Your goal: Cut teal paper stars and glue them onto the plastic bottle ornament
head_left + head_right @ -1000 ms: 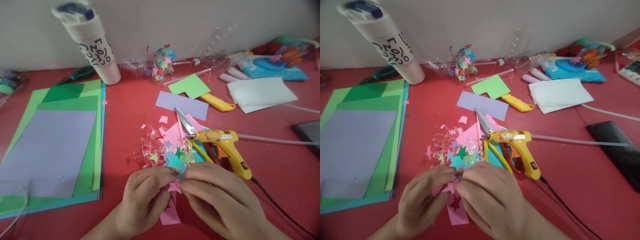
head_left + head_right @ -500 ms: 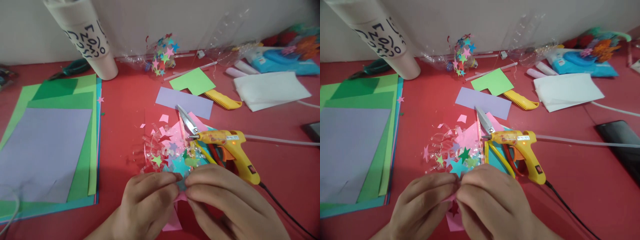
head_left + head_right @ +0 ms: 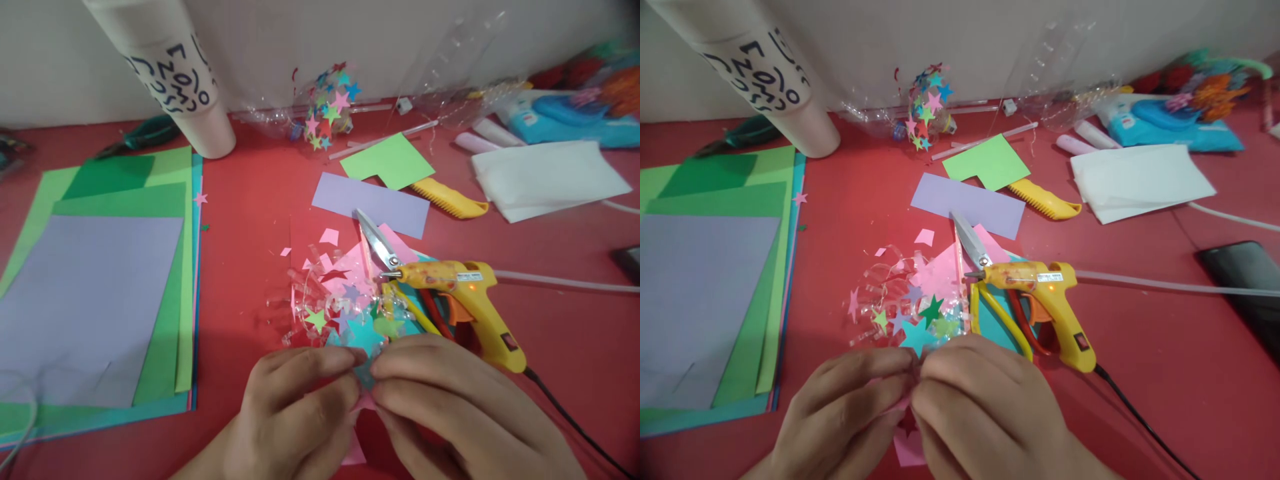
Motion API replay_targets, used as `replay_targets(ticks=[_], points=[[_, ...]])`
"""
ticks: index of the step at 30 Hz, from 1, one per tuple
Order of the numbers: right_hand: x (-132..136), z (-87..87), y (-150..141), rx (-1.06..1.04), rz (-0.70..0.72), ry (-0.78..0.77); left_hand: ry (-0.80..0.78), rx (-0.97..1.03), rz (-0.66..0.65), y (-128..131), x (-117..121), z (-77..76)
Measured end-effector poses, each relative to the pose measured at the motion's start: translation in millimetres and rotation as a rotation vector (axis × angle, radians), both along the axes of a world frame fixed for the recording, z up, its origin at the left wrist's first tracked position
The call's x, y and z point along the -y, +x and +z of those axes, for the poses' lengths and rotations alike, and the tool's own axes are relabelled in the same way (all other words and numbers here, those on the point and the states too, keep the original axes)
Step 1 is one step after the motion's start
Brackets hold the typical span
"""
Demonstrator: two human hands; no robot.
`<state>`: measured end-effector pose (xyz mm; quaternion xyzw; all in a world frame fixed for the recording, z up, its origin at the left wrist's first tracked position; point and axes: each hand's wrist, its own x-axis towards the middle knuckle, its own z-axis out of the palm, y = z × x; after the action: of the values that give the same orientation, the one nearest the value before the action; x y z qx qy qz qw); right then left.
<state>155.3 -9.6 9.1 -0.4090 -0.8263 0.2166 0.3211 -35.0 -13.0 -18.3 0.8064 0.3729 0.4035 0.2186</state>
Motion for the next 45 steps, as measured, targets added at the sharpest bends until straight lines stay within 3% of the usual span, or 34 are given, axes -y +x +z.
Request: replay_targets(ticks=[6,11,23,39,45], points=[[-3.8,-1.7,-0.3,-0.103,-0.017,0.066,-0.033,-0.004,-0.015,-0.3,-0.3,1.7],[-4.6,-0.1,2.5,-0.042,0.012,-0.123,-0.061,0.015,-0.039,1.6,-4.8,6.0],[0.4,1.2,0.4,-0.109,-0.01,-0.217,-0.062,0.014,-0.012,3.8,-7.2,9.2],[1.5,1.2,-0.2,-0.077,0.023,-0.213,-0.071,0.048,-0.041,2.1,-3.1,2.3],[0.9,1.5,0.9,-0.046,0.034,-0.157,-0.221,0.161,-0.049,5.1,-3.4,5.4]])
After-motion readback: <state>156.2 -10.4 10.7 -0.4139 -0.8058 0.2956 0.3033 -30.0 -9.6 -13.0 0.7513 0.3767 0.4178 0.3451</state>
